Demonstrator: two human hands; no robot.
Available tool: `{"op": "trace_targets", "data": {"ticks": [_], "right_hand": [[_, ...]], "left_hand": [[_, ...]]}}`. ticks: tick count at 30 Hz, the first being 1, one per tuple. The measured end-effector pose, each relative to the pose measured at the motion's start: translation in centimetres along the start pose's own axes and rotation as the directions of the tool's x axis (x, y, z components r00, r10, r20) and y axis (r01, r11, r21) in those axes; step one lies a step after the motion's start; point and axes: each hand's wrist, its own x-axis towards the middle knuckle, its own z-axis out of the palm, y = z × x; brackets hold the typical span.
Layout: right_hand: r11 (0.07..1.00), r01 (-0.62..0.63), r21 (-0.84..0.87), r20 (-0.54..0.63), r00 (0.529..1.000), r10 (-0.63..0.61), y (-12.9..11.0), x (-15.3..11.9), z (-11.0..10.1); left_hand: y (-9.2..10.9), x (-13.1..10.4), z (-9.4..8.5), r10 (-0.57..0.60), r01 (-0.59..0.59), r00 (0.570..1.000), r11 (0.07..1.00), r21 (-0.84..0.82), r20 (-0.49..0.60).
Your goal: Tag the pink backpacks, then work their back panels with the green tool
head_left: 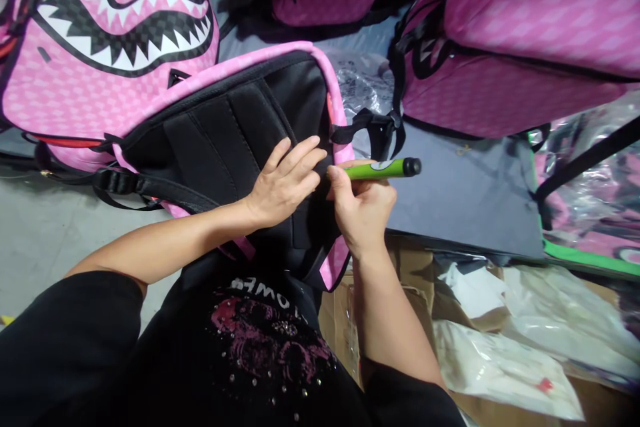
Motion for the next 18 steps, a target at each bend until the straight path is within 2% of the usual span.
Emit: {"op": "trace_targets", "data": {"ticks": [4, 8, 11, 15, 18], "right_hand": [[0.997, -0.001, -0.082, -0.048, 0.999, -0.003, -0.22, 0.01, 0.1], [0.998, -0.037, -0.044, -0.016, 0.999, 0.036, -0.15, -0.09, 0.27], [0.997, -0.048, -0.065, -0.091, 0.995, 0.042, 0.07, -0.22, 0.37], [0.998, -0.06, -0.013, -0.043, 0.997, 0.059, 0.1, -0.33, 0.41], [0.998, -0.063, 0.013, -0.038, 0.997, 0.064, -0.07, -0.31, 0.42]], "left_hand": [[0.02, 0.12, -0.31, -0.042, 0.047, 0.994, 0.998, -0.051, 0.096], [0.1, 0.33, -0.74, -0.091, 0.117, 0.972, 0.987, -0.11, 0.215], [0.11, 0.28, -0.74, -0.079, 0.099, 0.983, 0.989, -0.112, 0.168], [0.12, 0.15, -0.65, -0.075, 0.094, 0.988, 0.985, -0.141, 0.137], [0.12, 0.13, -0.7, -0.077, 0.09, 0.987, 0.991, -0.095, 0.142]]}}
